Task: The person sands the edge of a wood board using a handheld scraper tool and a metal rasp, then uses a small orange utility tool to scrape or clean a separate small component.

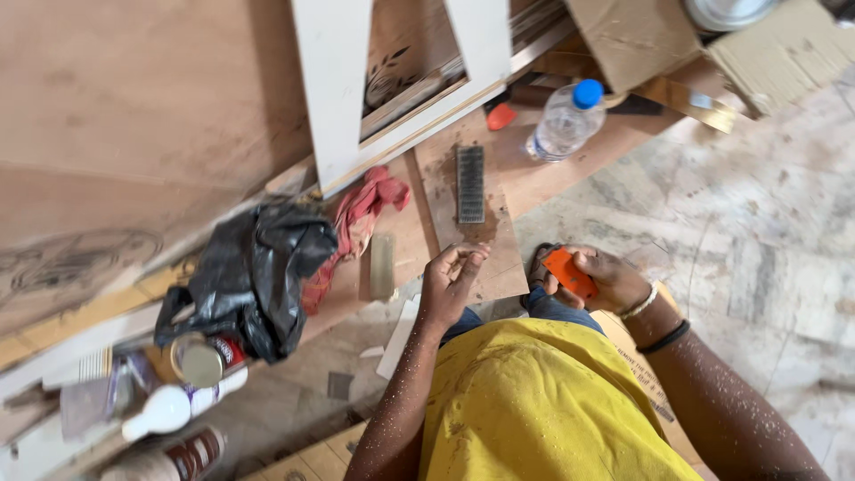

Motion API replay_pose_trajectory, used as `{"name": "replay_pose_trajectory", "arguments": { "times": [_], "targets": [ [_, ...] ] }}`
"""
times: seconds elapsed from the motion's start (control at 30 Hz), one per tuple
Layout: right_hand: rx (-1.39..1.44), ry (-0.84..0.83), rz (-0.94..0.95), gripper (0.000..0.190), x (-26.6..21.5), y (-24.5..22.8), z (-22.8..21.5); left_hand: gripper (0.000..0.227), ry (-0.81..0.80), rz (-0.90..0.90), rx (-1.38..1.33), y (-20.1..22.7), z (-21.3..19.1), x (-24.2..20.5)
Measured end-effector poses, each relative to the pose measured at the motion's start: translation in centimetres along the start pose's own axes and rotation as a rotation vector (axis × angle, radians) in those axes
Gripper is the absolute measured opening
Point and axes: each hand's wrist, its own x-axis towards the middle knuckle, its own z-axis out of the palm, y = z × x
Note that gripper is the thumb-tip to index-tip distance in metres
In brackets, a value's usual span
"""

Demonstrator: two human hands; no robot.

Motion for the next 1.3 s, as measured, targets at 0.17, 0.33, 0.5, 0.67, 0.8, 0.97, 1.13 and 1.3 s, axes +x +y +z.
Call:
{"name": "replay_pose_trajectory", "arguments": {
  "times": [0.17,0.33,0.5,0.67,0.8,0.97,1.13,1.3],
  "targets": [
    [-0.928,0.407,0.098,0.034,2.5,-1.9,-3.9,0.029,0.11,0.042,-0.004,1.1,0.4,-0.8],
    [-0.91,0.597,0.208,0.033,-2.2,-4.4,-8.6,0.028,0.172,0.067,0.025,0.0,-3.2,-1.8],
    [-0.928,0.643,0.295,0.039,-5.0,2.5,-14.1,0.027,0.217,0.122,-0.002,-2.4,-5.7,-2.1],
    [-0.565,0.954,0.462,0.038,-5.9,6.4,-12.4,0.032,0.328,0.126,-0.15,-2.8,-9.9,-1.0],
    [-0.449,0.993,0.435,0.037,-4.5,6.8,-9.8,0.038,0.494,-0.003,-0.452,-3.9,-13.1,-0.9],
    [-0.47,0.901,0.365,0.033,0.8,6.1,-5.5,0.048,0.585,-0.045,-0.322,-6.8,-16.2,-1.8],
    [-0.348,0.748,0.239,0.034,4.6,5.4,-0.8,0.058,0.659,-0.3,-0.29,-12.7,-19.9,-2.6],
    [-0.329,0.624,0.223,0.035,6.5,4.7,2.6,0.06,0.836,-0.321,-0.577,-16.5,-23.1,-3.6]
  ]
}}
